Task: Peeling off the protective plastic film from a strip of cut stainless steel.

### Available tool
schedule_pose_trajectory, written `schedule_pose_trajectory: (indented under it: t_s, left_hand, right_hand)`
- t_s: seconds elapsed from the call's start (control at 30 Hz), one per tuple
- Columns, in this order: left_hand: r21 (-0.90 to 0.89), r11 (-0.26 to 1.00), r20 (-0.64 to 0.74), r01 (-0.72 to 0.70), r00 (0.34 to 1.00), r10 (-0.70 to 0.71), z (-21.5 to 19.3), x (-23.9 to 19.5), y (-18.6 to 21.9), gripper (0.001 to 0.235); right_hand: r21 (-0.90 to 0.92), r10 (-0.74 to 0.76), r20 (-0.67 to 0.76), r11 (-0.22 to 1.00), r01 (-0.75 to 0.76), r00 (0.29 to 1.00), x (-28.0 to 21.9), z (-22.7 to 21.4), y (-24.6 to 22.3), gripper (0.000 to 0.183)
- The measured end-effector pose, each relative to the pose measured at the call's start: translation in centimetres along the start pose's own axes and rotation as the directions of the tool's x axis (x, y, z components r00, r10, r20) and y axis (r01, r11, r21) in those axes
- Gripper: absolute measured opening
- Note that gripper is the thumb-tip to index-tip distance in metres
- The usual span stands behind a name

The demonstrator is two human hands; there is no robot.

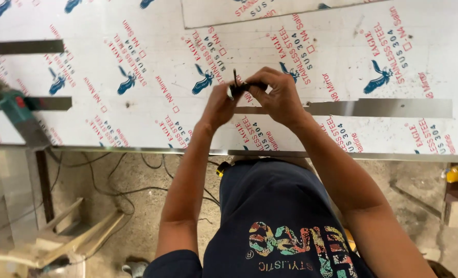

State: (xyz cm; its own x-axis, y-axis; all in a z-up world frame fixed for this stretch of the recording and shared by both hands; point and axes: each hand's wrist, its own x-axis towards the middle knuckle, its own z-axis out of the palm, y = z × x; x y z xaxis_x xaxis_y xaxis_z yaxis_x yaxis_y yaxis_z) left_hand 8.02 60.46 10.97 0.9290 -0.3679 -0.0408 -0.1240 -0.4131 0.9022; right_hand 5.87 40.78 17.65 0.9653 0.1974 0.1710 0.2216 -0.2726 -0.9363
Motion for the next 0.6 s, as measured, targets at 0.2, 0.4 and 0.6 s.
schedule_pose_trajectory:
  t_s: [0.2,0.4,0.6]
  left_hand:
    - [-0.143,0.967,-0.222,0.209,0.946,-0.237,-3.7,-1.5,4.1,0.035]
    - [-0.205,0.963,-0.314,0.177,0.919,-0.236,-6.5,-3.7,7.0,0.042]
    - [-0.237,0.972,-0.284,0.011,0.955,-0.080,-12.9,-4.8,7.5,0.032]
  right_hand:
    - [0.053,0.026,0.105,0.998,-0.032,0.994,0.9,1.4,3.3,0.026]
    - [-0.106,0.161,0.373,0.986,-0.130,0.914,0.9,10.5,6.1,0.049]
    - [-0.128,-0.001,0.455,0.990,0.066,0.891,4.7,21.4,9.9,0.042]
